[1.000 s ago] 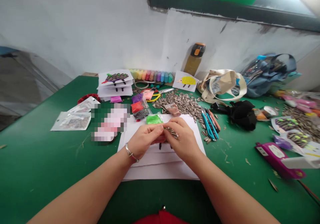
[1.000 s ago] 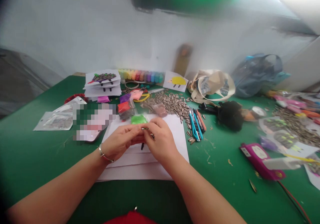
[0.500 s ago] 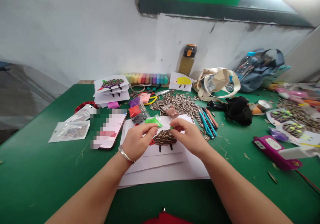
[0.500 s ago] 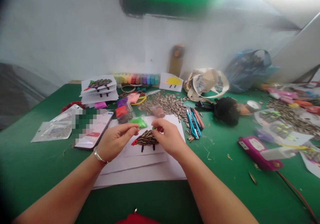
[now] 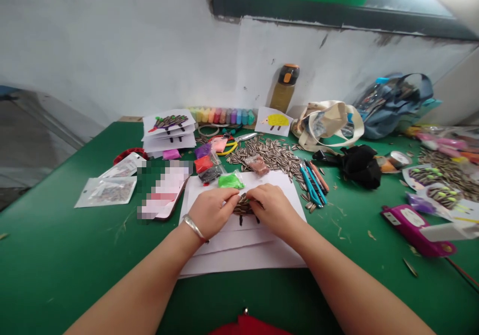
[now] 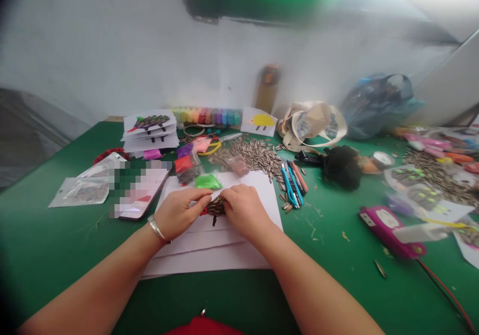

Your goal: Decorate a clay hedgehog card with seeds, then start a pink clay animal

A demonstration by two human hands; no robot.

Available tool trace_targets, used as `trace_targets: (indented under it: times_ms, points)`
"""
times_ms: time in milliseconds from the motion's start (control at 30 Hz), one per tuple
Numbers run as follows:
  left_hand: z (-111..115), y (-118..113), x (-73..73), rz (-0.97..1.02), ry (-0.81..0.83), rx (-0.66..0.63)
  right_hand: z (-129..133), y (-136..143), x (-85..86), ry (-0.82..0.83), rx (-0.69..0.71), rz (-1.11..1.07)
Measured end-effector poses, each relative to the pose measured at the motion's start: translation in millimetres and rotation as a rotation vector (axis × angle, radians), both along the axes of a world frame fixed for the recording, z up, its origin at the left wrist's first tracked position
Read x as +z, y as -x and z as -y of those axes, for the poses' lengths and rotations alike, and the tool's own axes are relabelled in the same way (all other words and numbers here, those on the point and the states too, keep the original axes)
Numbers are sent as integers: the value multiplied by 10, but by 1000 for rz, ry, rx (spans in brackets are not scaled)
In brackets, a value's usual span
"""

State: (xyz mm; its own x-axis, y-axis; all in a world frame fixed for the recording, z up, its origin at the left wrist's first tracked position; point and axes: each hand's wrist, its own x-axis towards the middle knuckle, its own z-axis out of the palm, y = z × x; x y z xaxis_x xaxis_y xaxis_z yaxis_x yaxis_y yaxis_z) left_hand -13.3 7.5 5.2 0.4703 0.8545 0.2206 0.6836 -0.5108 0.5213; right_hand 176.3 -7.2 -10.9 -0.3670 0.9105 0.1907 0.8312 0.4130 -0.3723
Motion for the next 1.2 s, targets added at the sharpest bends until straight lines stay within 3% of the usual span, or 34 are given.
trace_targets:
  times_ms: [200, 500, 1200]
  points:
    - [-5, 3, -26, -47, -10, -13, 13, 40, -1, -16, 21, 50]
    - [-13, -2, -16, -15, -4, 4, -35, -81, -32, -12, 45, -83]
    - [-21, -8, -50, -124, 19, -5, 32, -21, 18, -19, 81, 47]
